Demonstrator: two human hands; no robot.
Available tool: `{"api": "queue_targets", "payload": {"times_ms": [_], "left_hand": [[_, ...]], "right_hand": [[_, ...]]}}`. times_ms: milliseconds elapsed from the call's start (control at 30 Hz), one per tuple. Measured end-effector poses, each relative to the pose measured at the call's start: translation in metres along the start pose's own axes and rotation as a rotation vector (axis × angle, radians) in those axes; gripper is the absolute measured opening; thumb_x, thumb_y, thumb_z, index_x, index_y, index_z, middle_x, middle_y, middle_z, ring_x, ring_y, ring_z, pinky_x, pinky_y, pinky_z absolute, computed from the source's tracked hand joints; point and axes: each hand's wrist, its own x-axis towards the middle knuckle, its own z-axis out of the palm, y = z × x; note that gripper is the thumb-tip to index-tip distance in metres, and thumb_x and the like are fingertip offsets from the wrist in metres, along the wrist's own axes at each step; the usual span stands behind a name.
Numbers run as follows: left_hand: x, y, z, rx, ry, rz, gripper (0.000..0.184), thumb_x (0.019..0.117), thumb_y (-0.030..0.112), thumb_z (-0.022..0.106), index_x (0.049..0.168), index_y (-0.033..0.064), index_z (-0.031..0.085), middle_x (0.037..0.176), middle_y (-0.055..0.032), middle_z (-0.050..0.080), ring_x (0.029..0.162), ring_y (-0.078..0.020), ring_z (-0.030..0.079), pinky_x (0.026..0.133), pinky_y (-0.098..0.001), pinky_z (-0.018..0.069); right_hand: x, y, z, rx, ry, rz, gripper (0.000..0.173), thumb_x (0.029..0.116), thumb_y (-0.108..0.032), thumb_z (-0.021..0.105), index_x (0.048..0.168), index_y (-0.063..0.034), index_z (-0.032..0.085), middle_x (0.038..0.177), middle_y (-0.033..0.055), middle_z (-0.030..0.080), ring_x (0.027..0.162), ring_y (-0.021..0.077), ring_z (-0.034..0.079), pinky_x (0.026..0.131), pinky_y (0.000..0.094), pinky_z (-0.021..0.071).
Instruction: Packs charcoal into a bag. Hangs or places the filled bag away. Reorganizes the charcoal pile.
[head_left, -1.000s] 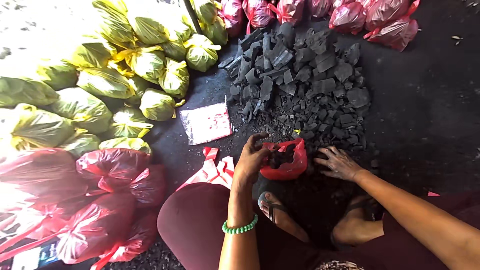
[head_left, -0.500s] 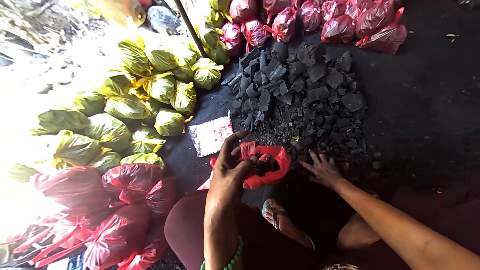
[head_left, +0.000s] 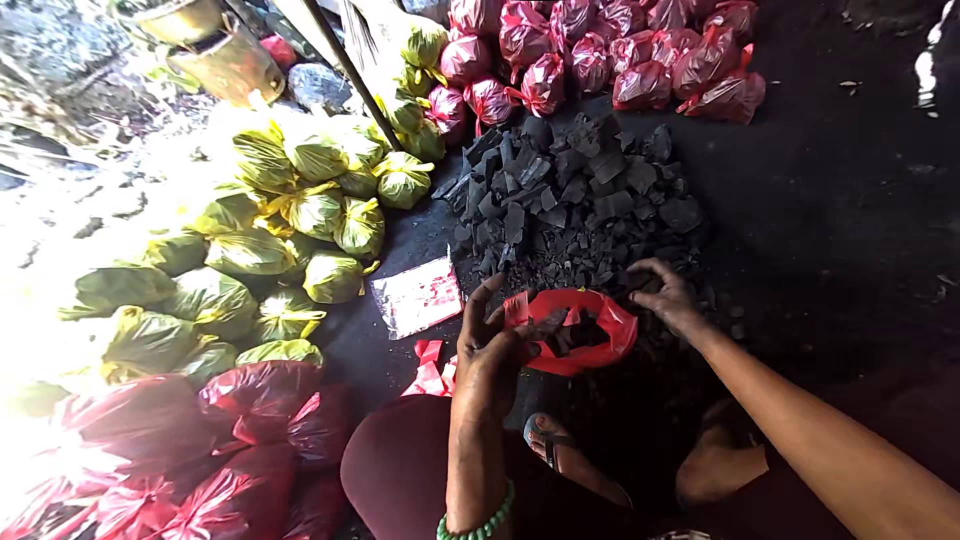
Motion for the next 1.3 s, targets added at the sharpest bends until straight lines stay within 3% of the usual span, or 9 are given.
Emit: {"api": "queue_targets", "payload": {"times_ms": [167, 267, 367, 500, 667, 867, 1000, 1167, 1300], "left_hand": [[0.006, -0.048, -0.009, 0.068, 0.146, -0.203, 0.066, 0.0894, -0.006, 0.05, 0.149, 0.021, 0.041, 0.094, -0.0048, 0.067, 0.067, -0.009, 0.064, 0.059, -0.0242, 0.0556], [0.008, -0.054, -0.008, 0.051, 0.14, -0.233, 0.069, 0.0895, -0.005, 0.05, 0.152, 0.0226, 0.038, 0.099, -0.0068, 0.066, 0.068, -0.0097, 0.062, 0.059, -0.0243, 0.0541], [0.008, -0.054, -0.012, 0.008, 0.087, -0.201, 0.072, 0.088, -0.005, 0.048, 0.152, 0.0243, 0.037, 0.107, -0.0077, 0.068, 0.07, -0.0097, 0.065, 0.058, -0.0235, 0.0549], [0.007, -0.055, -0.014, -0.029, 0.059, -0.191, 0.072, 0.0877, -0.007, 0.047, 0.152, 0.0228, 0.036, 0.112, -0.0092, 0.069, 0.07, -0.0099, 0.066, 0.058, -0.0228, 0.055], [0.004, -0.053, -0.013, 0.01, 0.031, -0.176, 0.07, 0.0902, -0.005, 0.048, 0.153, 0.0255, 0.037, 0.119, -0.0061, 0.069, 0.075, -0.0082, 0.068, 0.061, -0.0214, 0.0566], [-0.005, -0.019, -0.008, -0.087, -0.067, -0.011, 0.061, 0.0933, 0.003, 0.049, 0.151, 0.0226, 0.04, 0.116, -0.004, 0.07, 0.087, -0.0099, 0.071, 0.074, -0.0253, 0.0609], [-0.013, 0.027, -0.018, 0.036, -0.102, 0.102, 0.059, 0.0967, 0.004, 0.044, 0.152, 0.0217, 0.036, 0.118, -0.0011, 0.067, 0.084, -0.0094, 0.069, 0.071, -0.0247, 0.0603], [0.008, 0.039, -0.033, 0.13, 0.041, 0.131, 0.062, 0.0917, -0.003, 0.033, 0.15, 0.0195, 0.033, 0.128, -0.0035, 0.063, 0.076, -0.0105, 0.068, 0.059, -0.0218, 0.057], [0.011, 0.03, -0.055, 0.143, 0.031, 0.088, 0.06, 0.0951, 0.0, 0.037, 0.151, 0.0217, 0.032, 0.133, -0.0031, 0.057, 0.086, -0.013, 0.067, 0.068, -0.0259, 0.0585]], "right_hand": [[-0.012, -0.039, 0.028, 0.419, -0.028, 0.085, 0.047, 0.0784, 0.009, 0.066, 0.123, -0.0045, 0.058, 0.105, 0.0053, 0.064, 0.07, 0.0094, 0.065, 0.06, 0.0283, 0.0593], [-0.024, -0.03, 0.055, 0.375, -0.271, 0.113, 0.046, 0.0764, 0.007, 0.069, 0.12, -0.0041, 0.061, 0.112, 0.008, 0.065, 0.092, 0.0141, 0.066, 0.079, 0.0341, 0.0588], [-0.026, -0.015, 0.074, -0.222, -0.569, 0.058, 0.049, 0.0749, 0.003, 0.084, 0.121, -0.0027, 0.069, 0.127, 0.0258, 0.058, 0.117, 0.0381, 0.058, 0.099, 0.0525, 0.05], [-0.018, -0.031, 0.064, -0.62, -0.811, 0.057, 0.049, 0.0918, -0.022, 0.078, 0.139, -0.017, 0.066, 0.15, 0.0244, 0.048, 0.138, 0.0433, 0.046, 0.113, 0.0581, 0.0388], [-0.021, -0.026, -0.008, 0.048, -0.248, 0.253, 0.027, 0.1026, -0.009, 0.056, 0.125, 0.0042, 0.063, 0.117, 0.019, 0.066, 0.1, 0.0263, 0.069, 0.083, 0.0468, 0.0599], [-0.052, 0.029, -0.062, -0.22, 0.149, 0.517, 0.022, 0.1023, -0.008, 0.061, 0.12, 0.0048, 0.063, 0.114, 0.0232, 0.064, 0.09, 0.0275, 0.064, 0.081, 0.0469, 0.0546], [-0.067, 0.019, -0.025, -0.304, -0.411, 0.387, 0.018, 0.0996, -0.006, 0.064, 0.112, 0.0069, 0.066, 0.108, 0.0214, 0.068, 0.088, 0.0283, 0.069, 0.082, 0.0477, 0.0584], [-0.132, 0.04, 0.051, -0.456, -1.329, 0.647, 0.03, 0.1043, -0.011, 0.058, 0.13, 0.0025, 0.066, 0.128, 0.0269, 0.065, 0.121, 0.0422, 0.061, 0.108, 0.0595, 0.0417], [-0.176, 0.056, 0.083, -0.47, -1.606, 0.959, 0.041, 0.1073, -0.009, 0.049, 0.148, -0.0017, 0.049, 0.134, 0.0282, 0.058, 0.112, 0.039, 0.06, 0.097, 0.0555, 0.0453]]}}
